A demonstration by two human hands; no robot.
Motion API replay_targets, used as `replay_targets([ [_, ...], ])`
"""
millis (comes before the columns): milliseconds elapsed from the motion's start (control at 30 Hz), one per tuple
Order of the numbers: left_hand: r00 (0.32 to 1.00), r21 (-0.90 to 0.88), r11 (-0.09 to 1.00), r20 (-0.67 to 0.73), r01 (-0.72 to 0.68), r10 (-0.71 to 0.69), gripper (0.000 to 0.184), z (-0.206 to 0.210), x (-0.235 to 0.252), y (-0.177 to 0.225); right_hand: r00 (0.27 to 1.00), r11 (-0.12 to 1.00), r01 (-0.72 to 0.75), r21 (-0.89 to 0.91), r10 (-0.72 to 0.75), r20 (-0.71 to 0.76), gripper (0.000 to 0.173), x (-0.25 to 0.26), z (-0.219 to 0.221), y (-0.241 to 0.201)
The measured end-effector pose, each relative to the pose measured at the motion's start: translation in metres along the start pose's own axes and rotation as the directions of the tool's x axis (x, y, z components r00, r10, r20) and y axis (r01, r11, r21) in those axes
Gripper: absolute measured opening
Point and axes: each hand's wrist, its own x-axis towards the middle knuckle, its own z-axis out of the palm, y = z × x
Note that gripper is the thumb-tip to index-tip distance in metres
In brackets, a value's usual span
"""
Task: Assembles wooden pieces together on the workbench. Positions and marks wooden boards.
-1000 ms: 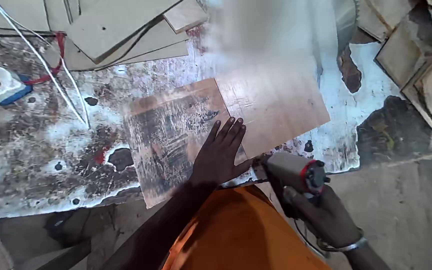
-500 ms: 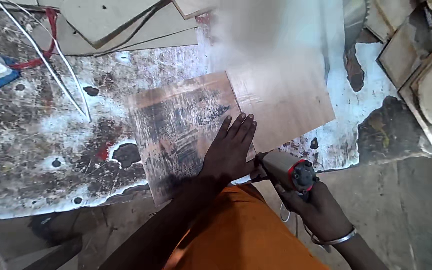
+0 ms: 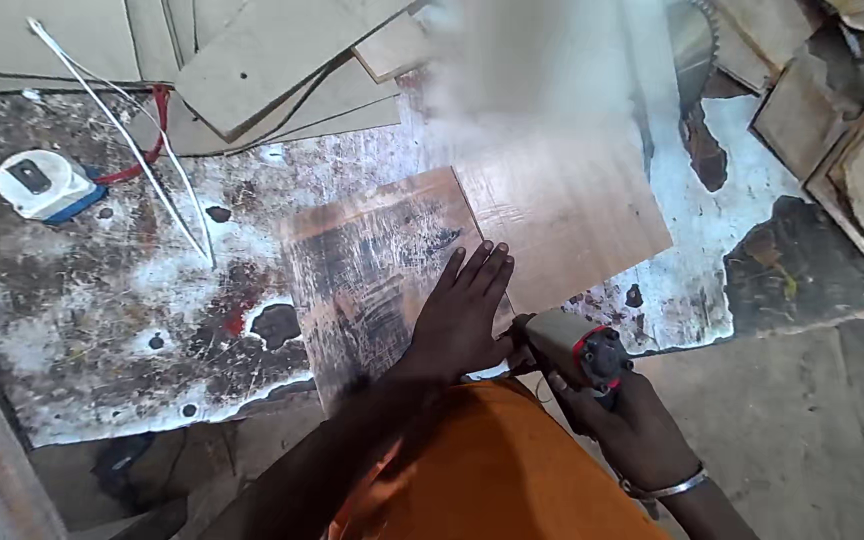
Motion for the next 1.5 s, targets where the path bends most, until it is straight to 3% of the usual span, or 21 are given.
replay_targets([
  [100, 0.984, -0.016, 0.987, 0.075, -0.162, 0.163, 0.110, -0.018, 0.005, -0.026, 1.000, 1.000, -0.012, 0.010, 0.012, 0.001, 0.051, 0.001, 0.000, -0.002],
  [200, 0.904, 0.014, 0.909, 0.104, -0.418, 0.414, 0.096, -0.037, 0.028, -0.069, 0.999, 0.998, -0.034, 0.046, 0.033, 0.025, 0.049, 0.002, -0.001, -0.002],
  [267, 0.882, 0.044, 0.884, 0.111, -0.466, 0.459, 0.097, -0.051, 0.047, -0.088, 0.999, 0.998, -0.043, 0.048, 0.042, 0.025, 0.051, 0.001, -0.001, 0.000],
  [400, 0.923, 0.110, 0.916, 0.050, -0.385, 0.382, 0.099, -0.052, 0.064, -0.107, 0.999, 0.998, -0.047, 0.033, 0.047, -0.005, 0.051, 0.000, 0.002, -0.002],
  [533, 0.933, 0.083, 0.930, -0.008, -0.359, 0.361, 0.063, -0.051, 0.064, -0.106, 0.999, 0.999, -0.038, 0.017, 0.039, -0.025, 0.048, -0.001, 0.005, -0.007],
  [633, 0.942, 0.086, 0.939, -0.012, -0.333, 0.335, 0.053, -0.052, 0.064, -0.105, 0.998, 0.999, -0.038, 0.027, 0.039, -0.040, 0.048, 0.001, 0.007, -0.010],
  [1133, 0.975, 0.018, 0.976, -0.039, -0.218, 0.219, 0.052, -0.057, 0.062, -0.105, 1.000, 0.995, -0.014, -0.100, 0.012, -0.022, 0.044, 0.049, 0.008, -0.045],
  [1500, 0.969, -0.030, 0.970, -0.067, -0.240, 0.238, 0.052, -0.056, 0.062, -0.109, 0.999, 0.995, -0.037, -0.090, 0.037, -0.002, 0.031, 0.085, 0.008, -0.073],
])
